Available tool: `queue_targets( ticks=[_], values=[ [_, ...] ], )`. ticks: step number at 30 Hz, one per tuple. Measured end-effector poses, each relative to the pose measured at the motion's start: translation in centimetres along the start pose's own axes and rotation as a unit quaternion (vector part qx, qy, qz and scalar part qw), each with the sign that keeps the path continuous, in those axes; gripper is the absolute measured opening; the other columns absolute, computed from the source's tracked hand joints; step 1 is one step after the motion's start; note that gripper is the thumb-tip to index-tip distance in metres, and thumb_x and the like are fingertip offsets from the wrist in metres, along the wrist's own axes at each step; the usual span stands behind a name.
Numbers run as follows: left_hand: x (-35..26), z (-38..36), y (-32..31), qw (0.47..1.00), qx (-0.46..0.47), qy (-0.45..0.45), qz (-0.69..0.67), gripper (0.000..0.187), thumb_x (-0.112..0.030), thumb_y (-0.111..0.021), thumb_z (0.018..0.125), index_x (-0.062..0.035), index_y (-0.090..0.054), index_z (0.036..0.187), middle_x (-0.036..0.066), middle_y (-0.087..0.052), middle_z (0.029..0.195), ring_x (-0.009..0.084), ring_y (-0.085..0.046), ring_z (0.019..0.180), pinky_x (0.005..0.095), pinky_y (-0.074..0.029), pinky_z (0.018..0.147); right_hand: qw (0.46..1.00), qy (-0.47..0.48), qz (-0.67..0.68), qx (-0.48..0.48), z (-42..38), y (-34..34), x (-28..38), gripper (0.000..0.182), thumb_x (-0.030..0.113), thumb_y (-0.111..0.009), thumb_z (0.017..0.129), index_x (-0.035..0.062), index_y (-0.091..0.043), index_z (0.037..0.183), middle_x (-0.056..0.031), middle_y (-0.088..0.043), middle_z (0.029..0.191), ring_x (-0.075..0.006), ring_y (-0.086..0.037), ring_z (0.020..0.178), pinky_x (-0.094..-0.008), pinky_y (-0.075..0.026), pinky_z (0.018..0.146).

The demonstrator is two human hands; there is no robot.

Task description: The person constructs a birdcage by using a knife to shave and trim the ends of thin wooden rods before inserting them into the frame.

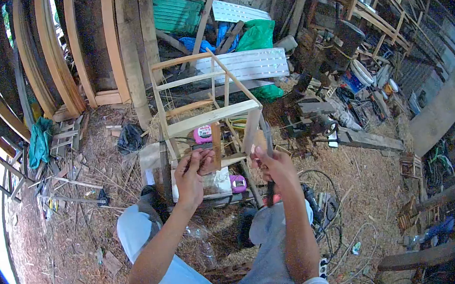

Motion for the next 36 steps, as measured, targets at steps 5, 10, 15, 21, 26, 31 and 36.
queue_targets(
  ticks=[5,10,15,21,26,31,36],
  values=[
    [1.1,-0.1,-0.7,0.999,0.005,0.036,-0.034,0.028,-0.019,-0.051,0.093,0.0060,-0.055,0.105,0.018,-0.062,0.102,0.0242,-0.062,0.095,0.0295,-0.051,0.087,0.974,0.137,0.178,-0.030,-0.1,2.9,0.7,0.023,0.024,-0.063,0.087,0.0018,-0.059,0.084,0.0020,-0.051,0.059,-0.0017,-0.033,0.042,-0.0182,-0.023,0.036],
    [1.3,0.3,-0.5,0.998,0.016,0.059,-0.007,0.025,-0.021,-0.051,0.093,0.0014,-0.057,0.104,0.015,-0.063,0.101,0.0239,-0.062,0.097,0.0300,-0.050,0.084,0.969,0.227,-0.040,-0.086,-0.2,0.8,1.9,0.010,0.009,-0.064,0.083,0.0053,-0.066,0.092,-0.0049,-0.061,0.075,-0.0084,-0.046,0.047,-0.0191,-0.033,0.043],
    [1.9,0.2,-0.9,0.997,0.024,0.074,-0.011,0.025,-0.021,-0.051,0.094,0.0012,-0.057,0.103,0.014,-0.063,0.100,0.0222,-0.062,0.096,0.0293,-0.050,0.083,0.841,0.435,-0.301,-0.113,0.0,-1.7,2.7,0.021,0.000,-0.067,0.075,0.0071,-0.067,0.094,-0.0102,-0.063,0.096,-0.0266,-0.061,0.090,-0.0328,-0.047,0.076],
    [1.8,0.3,-0.2,0.997,-0.001,0.080,0.014,0.028,-0.022,-0.053,0.093,0.0035,-0.057,0.104,0.015,-0.064,0.099,0.0224,-0.064,0.089,0.0293,-0.052,0.078,0.799,0.452,-0.382,-0.103,0.8,-1.7,2.4,0.015,0.000,-0.066,0.075,0.0039,-0.067,0.089,-0.0106,-0.064,0.087,-0.0256,-0.062,0.081,-0.0307,-0.047,0.071],
    [1.9,0.2,-0.3,0.998,-0.002,0.060,0.037,0.026,-0.022,-0.054,0.092,0.0018,-0.059,0.100,0.013,-0.065,0.096,0.0189,-0.064,0.080,0.0276,-0.052,0.071,0.825,0.412,-0.379,-0.074,1.0,-1.7,2.3,0.011,0.009,-0.065,0.077,0.0067,-0.067,0.087,-0.0112,-0.063,0.088,-0.0308,-0.062,0.077,-0.0375,-0.048,0.068],
    [1.7,0.9,0.6,0.998,-0.016,0.059,0.021,0.026,-0.022,-0.055,0.092,0.0025,-0.058,0.102,0.012,-0.065,0.094,0.0161,-0.063,0.076,0.0267,-0.052,0.066,0.760,0.475,-0.431,-0.103,1.4,-2.6,2.4,0.012,0.009,-0.062,0.079,0.0044,-0.063,0.090,-0.0117,-0.060,0.091,-0.0341,-0.060,0.076,-0.0417,-0.047,0.065],
    [1.4,0.6,0.3,0.998,0.003,0.064,0.024,0.029,-0.023,-0.054,0.092,0.0018,-0.057,0.107,0.013,-0.064,0.100,0.0175,-0.064,0.081,0.0278,-0.051,0.070,0.739,0.438,-0.467,-0.209,2.6,-2.1,2.1,0.010,0.012,-0.059,0.083,0.0057,-0.058,0.090,-0.0109,-0.058,0.099,-0.0358,-0.060,0.076,-0.0446,-0.046,0.061]
  ],
)
Point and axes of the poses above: each hand's wrist, its own z-axis towards the middle knuckle, its own y-axis out of the back of the hand, x = y × z, the point moved 5 cm from there along z, towards the middle knuckle
